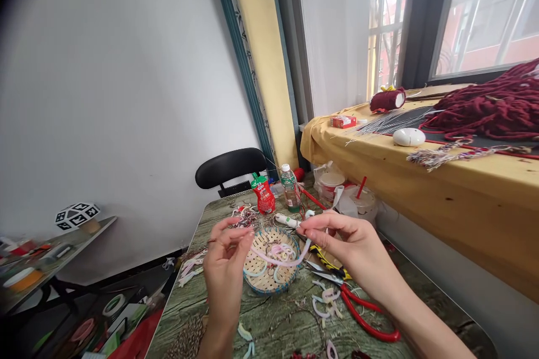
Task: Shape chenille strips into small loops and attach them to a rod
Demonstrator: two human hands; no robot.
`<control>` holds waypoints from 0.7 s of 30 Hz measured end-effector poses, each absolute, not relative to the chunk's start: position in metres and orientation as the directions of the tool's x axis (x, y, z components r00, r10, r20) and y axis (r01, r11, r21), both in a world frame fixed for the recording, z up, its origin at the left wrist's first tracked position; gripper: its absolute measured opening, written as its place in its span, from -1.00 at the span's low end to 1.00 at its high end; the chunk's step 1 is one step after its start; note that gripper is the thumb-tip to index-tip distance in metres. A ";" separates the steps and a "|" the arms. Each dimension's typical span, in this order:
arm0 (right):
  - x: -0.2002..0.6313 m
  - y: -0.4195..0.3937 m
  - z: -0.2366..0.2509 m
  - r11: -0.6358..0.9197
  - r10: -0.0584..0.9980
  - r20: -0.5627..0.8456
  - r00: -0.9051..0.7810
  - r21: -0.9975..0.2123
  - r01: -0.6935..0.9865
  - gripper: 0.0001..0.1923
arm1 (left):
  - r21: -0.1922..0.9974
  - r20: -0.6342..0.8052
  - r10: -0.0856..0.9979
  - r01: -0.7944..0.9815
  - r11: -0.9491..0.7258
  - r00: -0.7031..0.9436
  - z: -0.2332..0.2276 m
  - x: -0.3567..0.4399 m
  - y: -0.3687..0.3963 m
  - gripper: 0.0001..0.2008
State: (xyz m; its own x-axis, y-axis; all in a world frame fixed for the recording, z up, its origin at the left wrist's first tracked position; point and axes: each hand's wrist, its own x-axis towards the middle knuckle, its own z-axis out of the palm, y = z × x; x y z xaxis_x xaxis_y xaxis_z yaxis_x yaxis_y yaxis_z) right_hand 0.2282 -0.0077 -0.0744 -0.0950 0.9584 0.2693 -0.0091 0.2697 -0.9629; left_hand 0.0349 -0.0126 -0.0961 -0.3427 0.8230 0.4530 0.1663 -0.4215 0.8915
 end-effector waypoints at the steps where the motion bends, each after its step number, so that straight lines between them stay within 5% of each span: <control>1: 0.225 -0.008 -0.072 0.316 0.944 0.311 -0.113 -0.948 0.034 -0.90 | 0.919 0.393 0.895 0.066 -0.388 -0.210 -0.093 0.037 -0.014 -0.95; 4: 0.216 -0.007 -0.069 0.407 0.906 0.389 -0.167 -0.909 0.091 -0.92 | 0.951 0.184 0.958 -0.287 -0.116 0.219 -0.088 0.048 -0.016 -0.93; 6: 0.210 -0.004 -0.071 0.407 0.902 0.387 -0.189 -0.910 0.077 -0.92 | 0.900 0.113 0.948 -0.436 0.029 0.297 -0.090 0.056 -0.015 -0.94; 13: 0.216 0.016 -0.091 0.321 0.940 0.303 -0.156 -0.942 0.101 -0.75 | 0.887 -0.063 0.981 -0.441 0.140 0.183 -0.102 0.062 -0.010 -0.89; 18: 0.263 0.032 -0.135 0.312 0.936 0.353 -0.009 -0.815 0.488 -0.72 | 0.931 -0.102 0.987 -0.337 0.138 0.122 -0.105 0.048 -0.007 -0.86; 21: 0.290 0.021 -0.187 0.251 0.949 0.305 -0.083 -0.567 0.784 -0.90 | 0.956 -0.101 0.987 -0.261 0.131 0.123 -0.105 0.041 -0.003 -0.86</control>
State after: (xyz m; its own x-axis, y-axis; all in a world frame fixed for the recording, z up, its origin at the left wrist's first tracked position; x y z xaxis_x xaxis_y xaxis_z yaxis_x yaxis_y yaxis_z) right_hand 0.2895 0.0213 -0.1871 -0.0833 0.9486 0.3054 0.7844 0.2514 -0.5670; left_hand 0.0413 -0.0028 -0.1046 0.1228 0.9872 -0.1014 -0.2612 0.1307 0.9564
